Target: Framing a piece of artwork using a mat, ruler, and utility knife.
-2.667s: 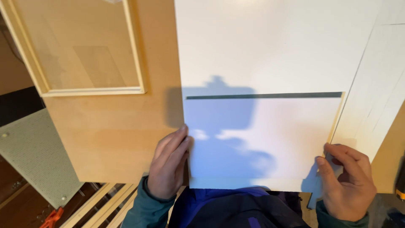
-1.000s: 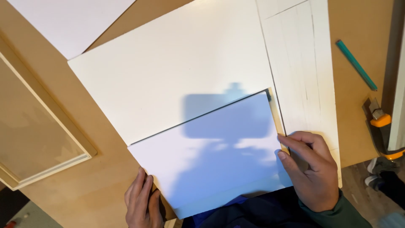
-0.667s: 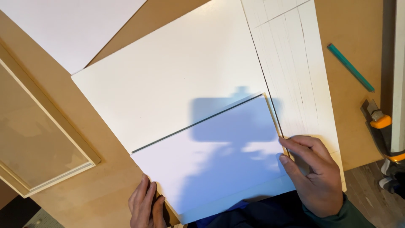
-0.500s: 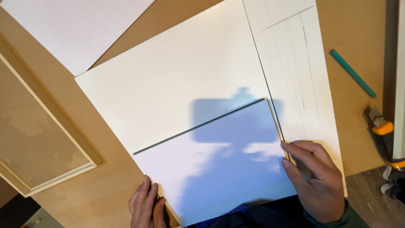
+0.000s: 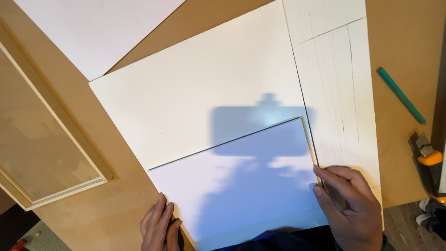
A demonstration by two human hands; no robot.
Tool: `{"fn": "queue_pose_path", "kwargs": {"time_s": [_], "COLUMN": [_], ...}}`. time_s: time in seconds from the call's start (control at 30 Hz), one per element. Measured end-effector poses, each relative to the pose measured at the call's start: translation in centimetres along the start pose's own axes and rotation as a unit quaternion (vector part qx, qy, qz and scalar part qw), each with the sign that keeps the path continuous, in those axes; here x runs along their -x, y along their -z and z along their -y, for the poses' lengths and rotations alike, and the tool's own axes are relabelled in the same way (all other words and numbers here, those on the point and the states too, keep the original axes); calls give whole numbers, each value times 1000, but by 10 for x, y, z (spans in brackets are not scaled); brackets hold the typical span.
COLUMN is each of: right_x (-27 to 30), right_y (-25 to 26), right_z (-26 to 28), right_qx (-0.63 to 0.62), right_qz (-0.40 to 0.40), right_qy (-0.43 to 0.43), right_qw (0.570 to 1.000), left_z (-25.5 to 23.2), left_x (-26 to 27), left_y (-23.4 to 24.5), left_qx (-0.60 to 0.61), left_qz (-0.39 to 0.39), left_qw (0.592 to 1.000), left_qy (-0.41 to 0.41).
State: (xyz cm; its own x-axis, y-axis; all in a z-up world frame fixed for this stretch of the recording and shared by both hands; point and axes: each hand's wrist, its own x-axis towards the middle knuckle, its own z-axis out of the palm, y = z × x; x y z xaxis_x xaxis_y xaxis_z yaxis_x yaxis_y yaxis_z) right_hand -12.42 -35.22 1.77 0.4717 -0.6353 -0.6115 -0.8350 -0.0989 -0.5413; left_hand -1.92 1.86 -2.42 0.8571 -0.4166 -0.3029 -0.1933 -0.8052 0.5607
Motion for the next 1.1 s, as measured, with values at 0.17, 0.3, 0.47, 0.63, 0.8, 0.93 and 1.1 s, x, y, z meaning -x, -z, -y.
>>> {"fn": "queue_pose_path", "kwargs": {"time_s": [0.17,0.3,0.47,0.63,0.8,0.93,1.1], "right_x": [0,1,0,0,3,5,-2], "right_y": [-1,-2,-2,-2,-2,-4,1], "right_z": [-2,-4,-8,-3,-19,-32,-91], "right_qx": [10,44,59,57,87,95,171], "right_qz": [2,-3,7,19,24,14,12], "right_qy": [-17,-37,12,-18,-1,41,39], "right_qw": [1000,998,998,998,996,995,984], "left_z": [-5,-16,-18,-14,-18,-24,-29], "left_x": [-1,-5,-8,-6,-10,-16,-24], "left_y": [-2,2,9,8,10,18,26], "left_qx": [2,12,19,14,30,43,64], "left_qz": [-13,-22,6,19,-4,14,22], "left_qw": [1000,999,999,999,999,999,998], "left_qy": [9,33,32,40,23,31,3]}}
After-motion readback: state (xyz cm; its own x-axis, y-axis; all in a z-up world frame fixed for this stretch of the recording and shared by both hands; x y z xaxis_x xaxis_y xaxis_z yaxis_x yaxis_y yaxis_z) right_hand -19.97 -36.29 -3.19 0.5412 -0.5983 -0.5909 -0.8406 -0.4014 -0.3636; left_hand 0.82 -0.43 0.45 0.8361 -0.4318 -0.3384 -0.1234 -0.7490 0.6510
